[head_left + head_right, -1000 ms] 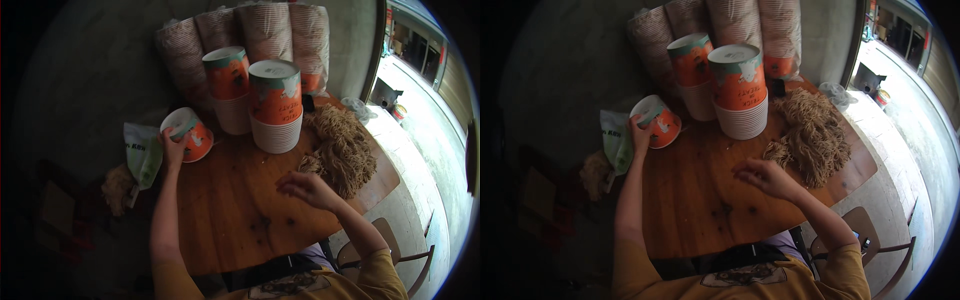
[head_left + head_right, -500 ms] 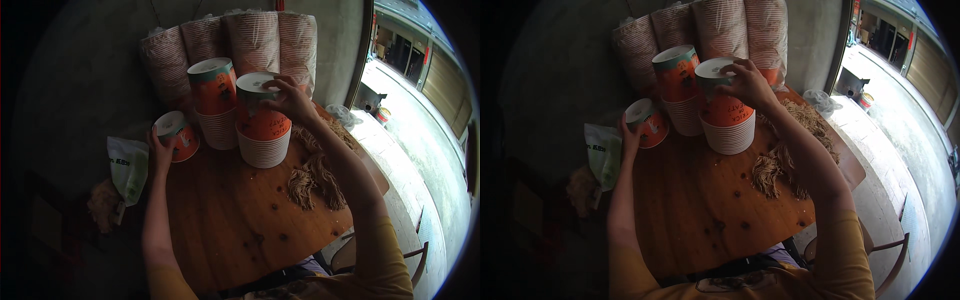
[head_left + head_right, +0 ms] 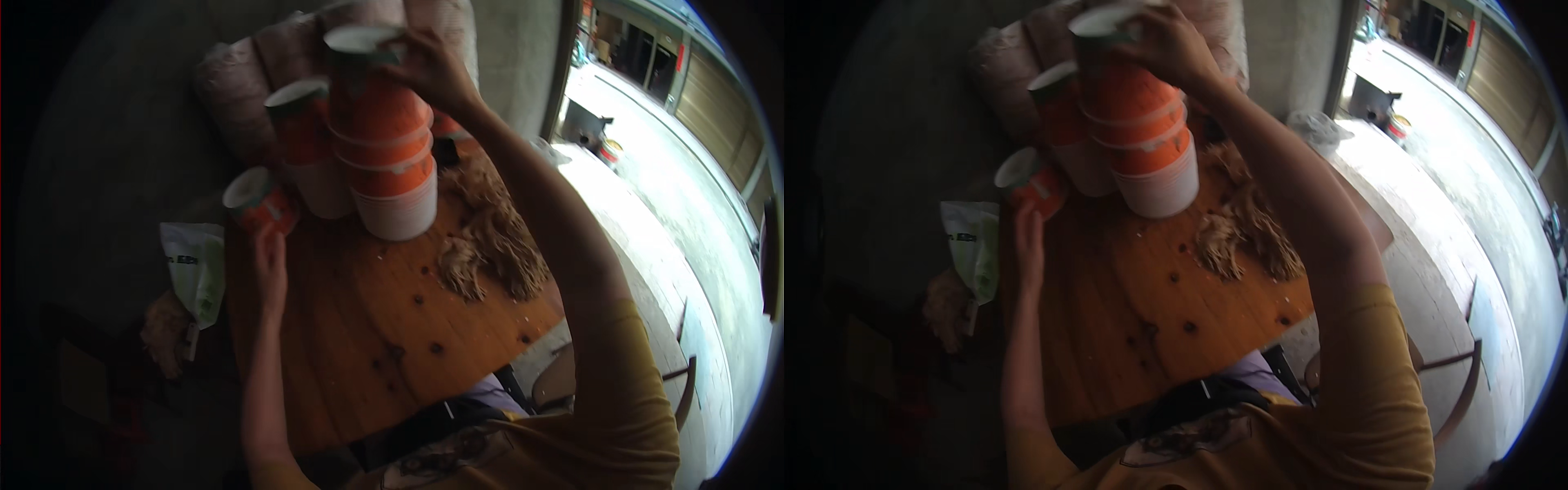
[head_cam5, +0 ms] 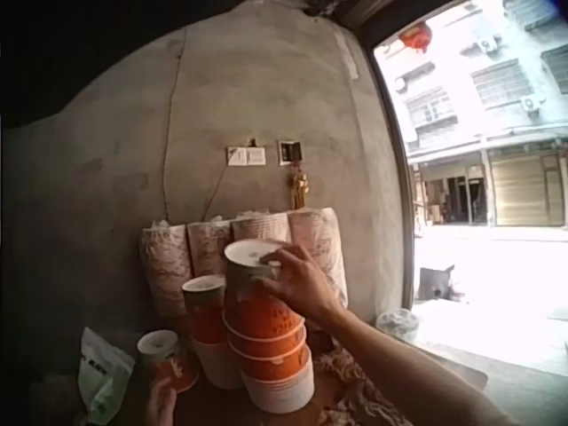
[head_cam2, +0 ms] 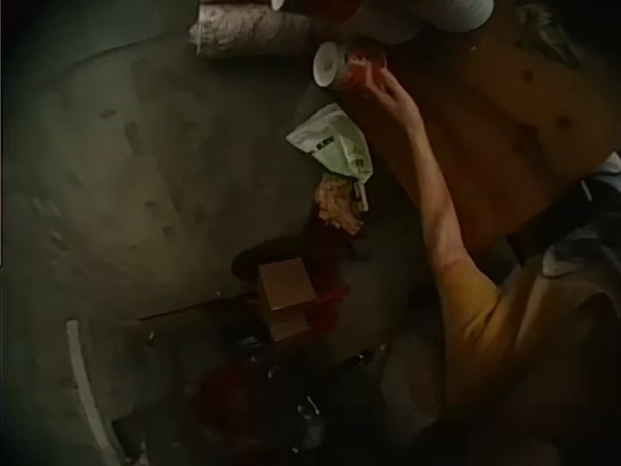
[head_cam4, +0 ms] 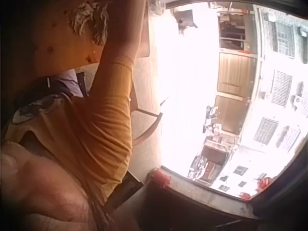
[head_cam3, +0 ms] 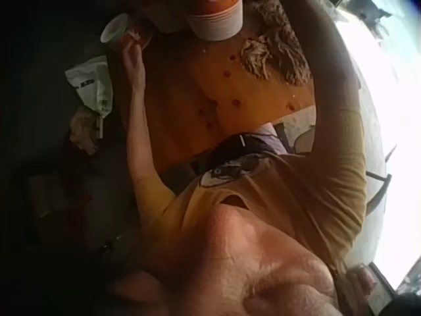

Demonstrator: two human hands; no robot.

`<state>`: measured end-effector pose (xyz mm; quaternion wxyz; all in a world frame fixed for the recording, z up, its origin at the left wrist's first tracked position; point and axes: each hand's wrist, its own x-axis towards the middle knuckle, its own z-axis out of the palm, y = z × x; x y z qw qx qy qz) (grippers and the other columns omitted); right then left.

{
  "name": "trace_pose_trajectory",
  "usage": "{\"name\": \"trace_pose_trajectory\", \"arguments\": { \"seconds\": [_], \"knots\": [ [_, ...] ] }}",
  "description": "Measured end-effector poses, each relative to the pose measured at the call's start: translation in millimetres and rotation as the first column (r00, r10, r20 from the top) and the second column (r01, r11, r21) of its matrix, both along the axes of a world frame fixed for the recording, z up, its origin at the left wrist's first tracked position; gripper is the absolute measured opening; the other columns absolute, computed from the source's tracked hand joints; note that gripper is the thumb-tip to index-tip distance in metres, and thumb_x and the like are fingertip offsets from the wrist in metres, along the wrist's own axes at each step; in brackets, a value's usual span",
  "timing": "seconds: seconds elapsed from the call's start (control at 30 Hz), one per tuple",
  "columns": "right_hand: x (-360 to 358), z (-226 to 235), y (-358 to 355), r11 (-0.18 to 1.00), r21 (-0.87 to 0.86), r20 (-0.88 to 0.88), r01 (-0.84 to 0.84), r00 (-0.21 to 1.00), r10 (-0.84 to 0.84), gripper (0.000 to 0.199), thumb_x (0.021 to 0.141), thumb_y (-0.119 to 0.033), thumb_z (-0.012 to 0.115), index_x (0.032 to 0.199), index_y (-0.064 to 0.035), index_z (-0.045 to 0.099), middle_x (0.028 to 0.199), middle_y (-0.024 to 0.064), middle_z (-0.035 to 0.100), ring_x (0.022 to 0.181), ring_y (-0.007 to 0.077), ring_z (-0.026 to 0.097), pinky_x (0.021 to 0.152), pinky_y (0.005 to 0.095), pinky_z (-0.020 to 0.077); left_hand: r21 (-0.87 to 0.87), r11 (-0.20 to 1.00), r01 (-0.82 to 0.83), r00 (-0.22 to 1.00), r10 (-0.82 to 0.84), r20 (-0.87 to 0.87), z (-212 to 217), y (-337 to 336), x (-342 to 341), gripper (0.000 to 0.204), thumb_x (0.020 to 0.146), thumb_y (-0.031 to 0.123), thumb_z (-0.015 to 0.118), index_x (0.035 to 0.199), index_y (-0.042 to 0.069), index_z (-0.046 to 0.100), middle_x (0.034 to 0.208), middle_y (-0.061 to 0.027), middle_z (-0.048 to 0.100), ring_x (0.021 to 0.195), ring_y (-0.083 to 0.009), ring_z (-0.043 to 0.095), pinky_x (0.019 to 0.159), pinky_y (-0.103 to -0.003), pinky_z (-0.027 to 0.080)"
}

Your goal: Tying thin rope handles onto paper popcorn buckets at a workspace.

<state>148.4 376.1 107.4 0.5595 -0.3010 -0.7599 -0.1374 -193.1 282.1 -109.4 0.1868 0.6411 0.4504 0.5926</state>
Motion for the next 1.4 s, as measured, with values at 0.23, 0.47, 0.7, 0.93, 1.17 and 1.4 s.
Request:
{"name": "trace_pose_trajectory", "arguments": {
  "seconds": [0.23, 0.47, 0.7, 0.93, 1.17, 1.4],
  "knots": [
    [-6, 3, -142, 0.937, 0.234, -0.065, -0.258, 0.958, 0.28, 0.058, 0.071, -0.025, 0.082, 0.12, -0.0081, 0.058, 0.126, 0.0149, 0.046, 0.122, 0.0339, 0.044, 0.096, 0.0455, 0.0461, 0.052, 0.927, 0.37, 0.884, -0.369, 0.286, 139, -67, 110, 0.055, 0.101, 0.042, 0.036, 0.143, 0.008, 0.034, 0.143, -0.0104, 0.041, 0.131, -0.0243, 0.041, 0.111, -0.04, 0.03],
    [-3, -13, -138, 0.929, 0.287, -0.117, -0.234, 0.954, 0.277, 0.055, 0.075, -0.02, 0.08, 0.123, -0.0076, 0.056, 0.127, 0.0167, 0.042, 0.118, 0.0288, 0.048, 0.093, 0.0391, 0.0498, 0.131, 0.858, 0.496, 0.725, -0.493, 0.481, 154, -46, 147, 0.048, 0.1, 0.033, 0.043, 0.14, 0.008, 0.035, 0.14, -0.0081, 0.045, 0.125, -0.0222, 0.048, 0.103, -0.04, 0.042],
    [5, 0, -119, 0.977, 0.164, -0.297, -0.134, 0.938, 0.178, 0.05, 0.076, -0.021, 0.079, 0.118, -0.007, 0.058, 0.126, 0.0167, 0.045, 0.118, 0.032, 0.048, 0.095, 0.0394, 0.0439, -0.024, 0.841, 0.54, 0.799, -0.503, 0.329, 166, 11, 138, 0.062, 0.095, 0.043, 0.052, 0.138, 0.004, 0.033, 0.129, -0.012, 0.052, 0.113, -0.0219, 0.057, 0.087, -0.035, 0.05],
    [35, -19, -94, 0.986, 0.167, -0.392, -0.019, 0.916, 0.084, 0.041, 0.079, -0.02, 0.077, 0.116, -0.0129, 0.062, 0.123, 0.0065, 0.047, 0.099, 0.0124, 0.055, 0.073, 0.0231, 0.0491, 0.018, 0.875, 0.483, 0.828, -0.463, 0.317, 187, 24, 144, 0.051, 0.096, 0.039, 0.052, 0.133, 0.007, 0.039, 0.109, -0.01, 0.061, 0.085, -0.0197, 0.066, 0.074, -0.03, 0.052],
    [53, -80, -157, 0.851, -0.144, -0.633, -0.504, 0.708, 0.313, 0.046, 0.079, -0.026, 0.074, 0.118, -0.0083, 0.057, 0.127, 0.0076, 0.045, 0.113, 0.0218, 0.053, 0.089, 0.0345, 0.0485, -0.251, 0.961, 0.112, 0.994, -0.111, 0.018, 186, 18, 114, 0.064, 0.093, 0.034, 0.056, 0.143, 0.006, 0.027, 0.087, -0.0155, 0.064, 0.074, -0.0215, 0.067, 0.067, -0.035, 0.055],
    [28, -146, -186, 0.794, -0.517, -0.017, -0.32, 0.931, 0.364, 0.053, 0.068, -0.032, 0.082, 0.113, -0.0119, 0.063, 0.13, 0.0135, 0.046, 0.126, 0.0341, 0.043, 0.1, 0.0474, 0.0426, 0.212, 0.822, -0.529, 0.358, 0.442, -0.822, 184, -13, 135, 0.06, 0.086, 0.025, 0.065, 0.14, 0.028, 0.041, 0.113, -0.0119, 0.057, 0.11, -0.0304, 0.056, 0.089, -0.045, 0.047]
  ]
}}
